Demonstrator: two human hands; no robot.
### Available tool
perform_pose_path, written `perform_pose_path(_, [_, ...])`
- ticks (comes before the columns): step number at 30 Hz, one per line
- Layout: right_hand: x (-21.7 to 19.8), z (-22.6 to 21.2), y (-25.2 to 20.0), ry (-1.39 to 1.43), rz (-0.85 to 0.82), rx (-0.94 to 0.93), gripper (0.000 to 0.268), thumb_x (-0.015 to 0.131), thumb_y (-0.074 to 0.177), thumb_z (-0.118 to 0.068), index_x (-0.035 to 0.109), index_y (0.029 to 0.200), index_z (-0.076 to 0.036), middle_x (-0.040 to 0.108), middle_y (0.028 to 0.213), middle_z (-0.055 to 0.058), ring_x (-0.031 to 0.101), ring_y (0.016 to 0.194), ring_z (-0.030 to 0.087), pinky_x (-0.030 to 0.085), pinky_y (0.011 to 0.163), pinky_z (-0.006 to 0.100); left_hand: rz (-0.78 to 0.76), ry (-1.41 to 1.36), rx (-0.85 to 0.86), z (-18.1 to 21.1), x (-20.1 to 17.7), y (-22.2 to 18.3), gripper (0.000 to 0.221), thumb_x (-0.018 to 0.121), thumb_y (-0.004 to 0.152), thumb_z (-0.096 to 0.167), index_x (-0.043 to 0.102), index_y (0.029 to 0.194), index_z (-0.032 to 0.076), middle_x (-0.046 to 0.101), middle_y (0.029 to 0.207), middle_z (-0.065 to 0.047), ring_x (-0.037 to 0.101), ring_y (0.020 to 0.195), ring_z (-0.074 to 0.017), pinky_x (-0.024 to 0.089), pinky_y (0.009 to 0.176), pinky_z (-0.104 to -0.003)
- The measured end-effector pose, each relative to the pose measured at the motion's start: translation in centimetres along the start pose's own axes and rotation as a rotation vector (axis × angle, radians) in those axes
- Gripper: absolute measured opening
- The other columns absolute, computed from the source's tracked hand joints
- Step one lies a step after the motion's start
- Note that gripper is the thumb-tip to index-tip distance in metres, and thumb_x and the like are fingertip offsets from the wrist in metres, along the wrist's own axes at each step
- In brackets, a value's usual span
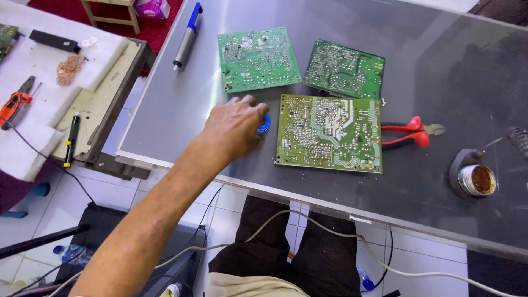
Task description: Soldering electronic components onto a printed circuit board using a soldering iron and solder wire.
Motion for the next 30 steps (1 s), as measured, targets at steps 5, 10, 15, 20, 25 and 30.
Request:
perform_pose_path(5, [3.6, -14.8, 8.4, 0.038, -0.008, -0.08, 0.016, 0.059, 0.088, -0.035, 0.069, 0.077, -0.028, 0.075, 0.089, -0.015, 0.071, 0.083, -0.001, 0.052, 0.091, 0.027, -0.119, 0.089, -0.025, 0.0, 2.3, 0.8, 0.056, 0.073, 0.08, 0.014, 0.059, 0.134, 0.009, 0.066, 0.114, -0.021, 0.069, 0.098, -0.0375, 0.058, 0.079, -0.047])
perform_pose_path(10, [7.4, -25.4, 17.4, 0.253, -0.555, 0.392, 0.055, 0.05, 0.079, -0.066, 0.086, 0.095, -0.027, 0.079, 0.118, -0.009, 0.063, 0.123, 0.013, 0.036, 0.112, 0.038, -0.146, 0.014, -0.001, -0.6, 1.4, -0.8, 0.031, 0.067, 0.08, 0.019, 0.053, 0.105, 0.006, 0.059, 0.097, -0.013, 0.061, 0.08, -0.0307, 0.053, 0.072, -0.044])
perform_pose_path(15, [7.5, -39.3, 29.3, 0.577, 0.36, 0.366, 0.032, 0.069, 0.078, -0.006, 0.062, 0.109, -0.004, 0.07, 0.083, 0.003, 0.071, 0.08, 0.013, 0.06, 0.084, 0.026, -0.083, -0.304, -0.208, -2.9, -1.5, -4.3, 0.042, 0.07, 0.078, 0.029, 0.063, 0.115, 0.009, 0.072, 0.099, -0.01, 0.067, 0.083, -0.0252, 0.056, 0.075, -0.039])
perform_pose_path(20, [7.5, -41.2, 33.3, 0.589, 0.424, 0.552, 0.028, 0.07, 0.078, -0.005, 0.066, 0.105, -0.004, 0.069, 0.077, 0.006, 0.07, 0.078, 0.013, 0.058, 0.093, 0.027, 0.042, -0.819, -0.22, -2.4, -2.6, -7.6, 0.064, 0.071, 0.074, 0.033, 0.058, 0.133, 0.013, 0.073, 0.104, -0.003, 0.066, 0.077, -0.0118, 0.058, 0.071, -0.027])
perform_pose_path(25, [9.1, -42.6, 36.4, 1.058, 0.398, 0.369, 0.066, 0.077, 0.076, -0.016, 0.047, 0.131, 0.004, 0.069, 0.112, 0.018, 0.069, 0.112, 0.029, 0.052, 0.107, 0.038, -0.059, -1.164, 0.065, 4.5, -3.2, -9.6, 0.046, 0.072, 0.079, 0.035, 0.069, 0.117, 0.009, 0.071, 0.08, -0.001, 0.061, 0.063, -0.009, 0.05, 0.056, -0.023])
perform_pose_path(30, [8.7, -44.7, 39.2, 1.465, 0.236, 0.459, 0.078, 0.081, 0.083, -0.025, 0.038, 0.144, -0.001, 0.056, 0.134, 0.019, 0.057, 0.126, 0.035, 0.048, 0.104, 0.046, -0.134, -1.31, 0.203, 10.3, -2.2, -10.8, 0.045, 0.073, 0.084, 0.03, 0.067, 0.118, 0.003, 0.062, 0.07, 0.002, 0.051, 0.054, -0.0043, 0.04, 0.046, -0.02])
Point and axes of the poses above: each hand's wrist, its own y-axis towards the middle knuckle, its own x-axis out of the palm, z = x × y, the point moved 5 cm from there along y, towards the middle knuckle
